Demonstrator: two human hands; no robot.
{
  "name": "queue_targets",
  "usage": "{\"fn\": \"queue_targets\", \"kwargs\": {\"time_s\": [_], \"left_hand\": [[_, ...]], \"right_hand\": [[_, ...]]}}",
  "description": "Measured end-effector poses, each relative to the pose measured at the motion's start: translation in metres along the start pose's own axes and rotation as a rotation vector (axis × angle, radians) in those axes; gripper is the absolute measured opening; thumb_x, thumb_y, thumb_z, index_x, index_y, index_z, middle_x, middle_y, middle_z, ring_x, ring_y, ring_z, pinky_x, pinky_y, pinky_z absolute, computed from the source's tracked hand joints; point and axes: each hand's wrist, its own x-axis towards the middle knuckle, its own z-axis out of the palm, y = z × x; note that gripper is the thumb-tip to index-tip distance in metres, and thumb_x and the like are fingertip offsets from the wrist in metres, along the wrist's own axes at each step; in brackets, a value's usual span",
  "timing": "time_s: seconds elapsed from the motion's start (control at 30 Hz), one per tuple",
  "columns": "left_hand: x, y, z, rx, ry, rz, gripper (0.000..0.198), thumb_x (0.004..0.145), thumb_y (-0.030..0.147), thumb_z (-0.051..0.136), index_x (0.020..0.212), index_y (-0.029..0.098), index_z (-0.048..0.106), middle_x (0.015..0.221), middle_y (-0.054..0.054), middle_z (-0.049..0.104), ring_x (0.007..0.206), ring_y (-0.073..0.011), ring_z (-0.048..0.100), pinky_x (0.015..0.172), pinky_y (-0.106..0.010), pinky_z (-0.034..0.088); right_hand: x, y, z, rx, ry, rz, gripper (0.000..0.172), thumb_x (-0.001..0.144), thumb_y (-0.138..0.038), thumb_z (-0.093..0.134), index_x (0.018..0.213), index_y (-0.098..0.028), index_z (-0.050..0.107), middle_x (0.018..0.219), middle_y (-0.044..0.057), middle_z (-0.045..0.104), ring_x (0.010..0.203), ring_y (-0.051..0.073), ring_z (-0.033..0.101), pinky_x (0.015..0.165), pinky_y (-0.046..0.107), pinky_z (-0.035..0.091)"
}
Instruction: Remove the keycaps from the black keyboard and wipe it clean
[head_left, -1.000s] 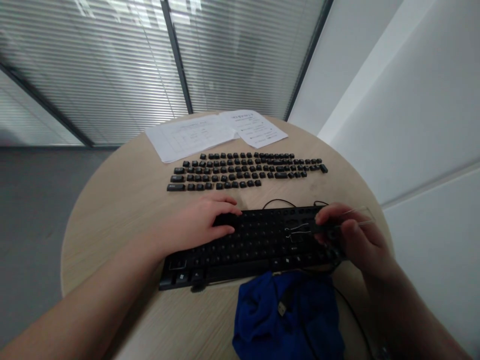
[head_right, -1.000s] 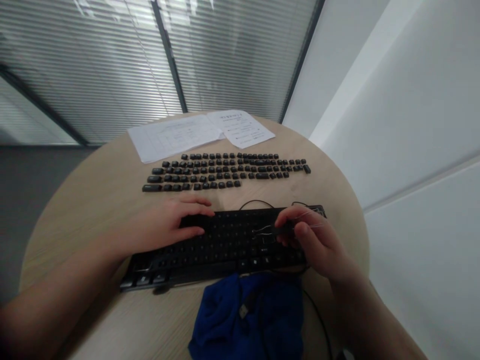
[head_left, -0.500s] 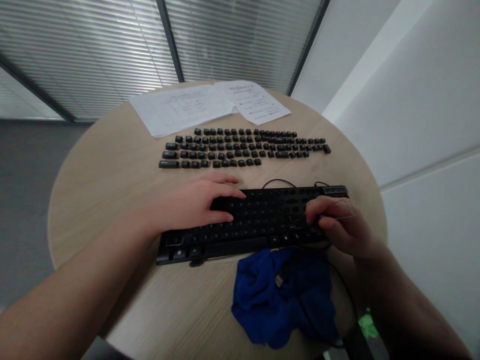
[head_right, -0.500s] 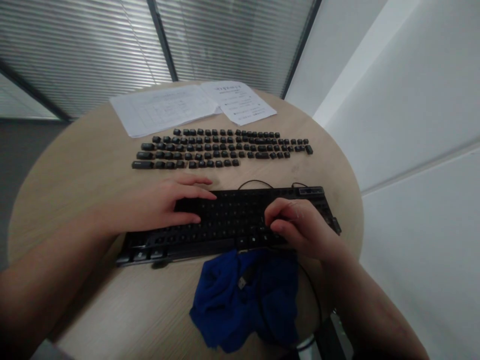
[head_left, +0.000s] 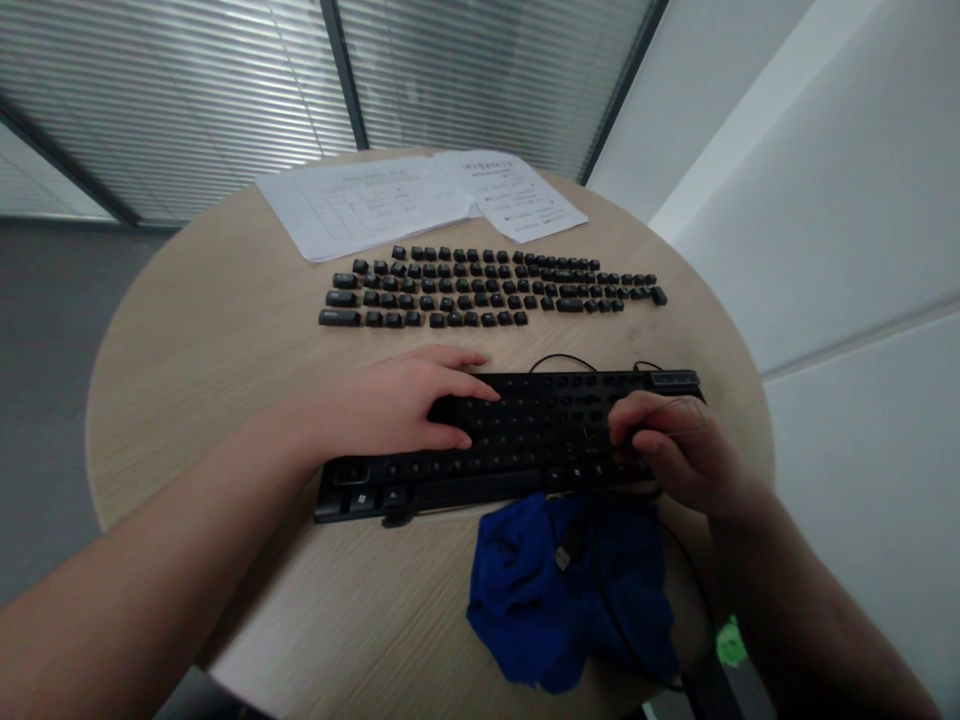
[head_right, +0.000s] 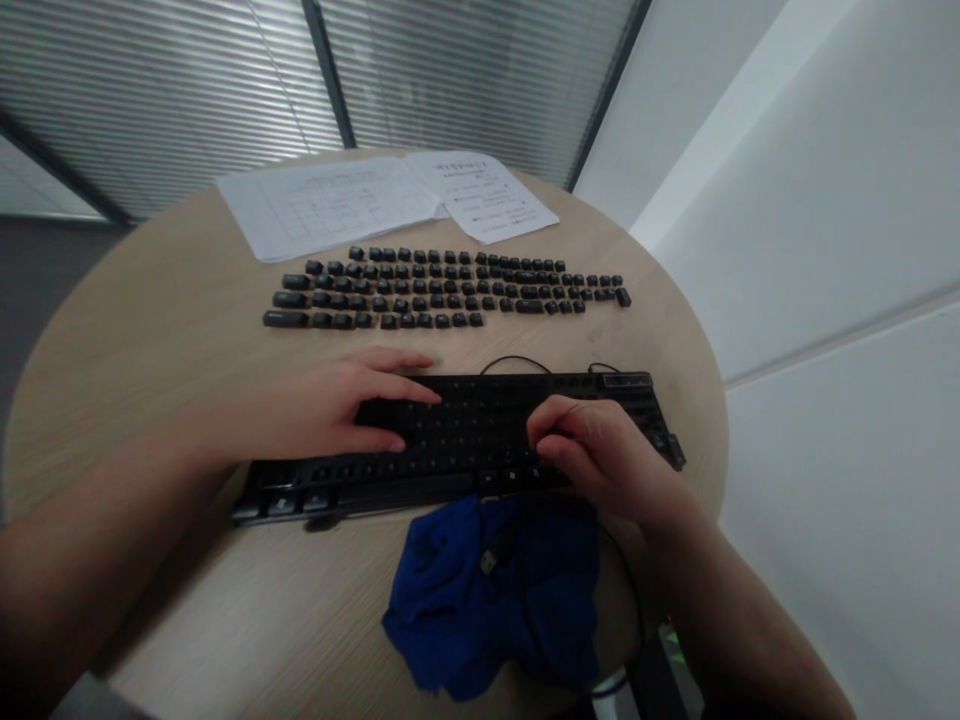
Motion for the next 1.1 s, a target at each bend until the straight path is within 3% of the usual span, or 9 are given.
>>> {"fn": "queue_targets", "kwargs": {"time_s": [0.37, 0.67, 1.1], "left_hand": [[0.0, 0.005, -0.006, -0.028, -0.026, -0.021, 0.049, 0.089, 0.039, 0.079, 0.137, 0.033, 0.073, 0.167, -0.008, 0.05, 0.152, -0.0342, 0.049, 0.127, -0.051, 0.039], [0.003, 0.005, -0.005, 0.006, -0.045, -0.038, 0.052, 0.089, 0.039, 0.08, 0.139, 0.031, 0.071, 0.167, -0.006, 0.049, 0.153, -0.031, 0.048, 0.126, -0.046, 0.037], [0.004, 0.006, -0.004, 0.011, -0.031, -0.027, 0.05, 0.088, 0.038, 0.081, 0.137, 0.031, 0.072, 0.165, -0.007, 0.052, 0.15, -0.0289, 0.051, 0.125, -0.044, 0.038]], "right_hand": [[0.003, -0.01, 0.0, -0.065, -0.003, -0.053, 0.022, 0.109, -0.029, 0.053, 0.089, -0.023, 0.061, 0.071, -0.004, 0.064, 0.055, 0.01, 0.058, 0.052, 0.02, 0.043], [0.006, -0.012, 0.003, -0.132, -0.044, -0.059, 0.022, 0.109, -0.027, 0.053, 0.088, -0.022, 0.059, 0.071, -0.004, 0.063, 0.054, 0.009, 0.056, 0.051, 0.019, 0.042], [0.003, -0.016, 0.002, -0.179, -0.113, -0.097, 0.012, 0.106, -0.027, 0.063, 0.095, -0.022, 0.063, 0.077, -0.004, 0.068, 0.064, 0.009, 0.064, 0.061, 0.018, 0.046]]}}
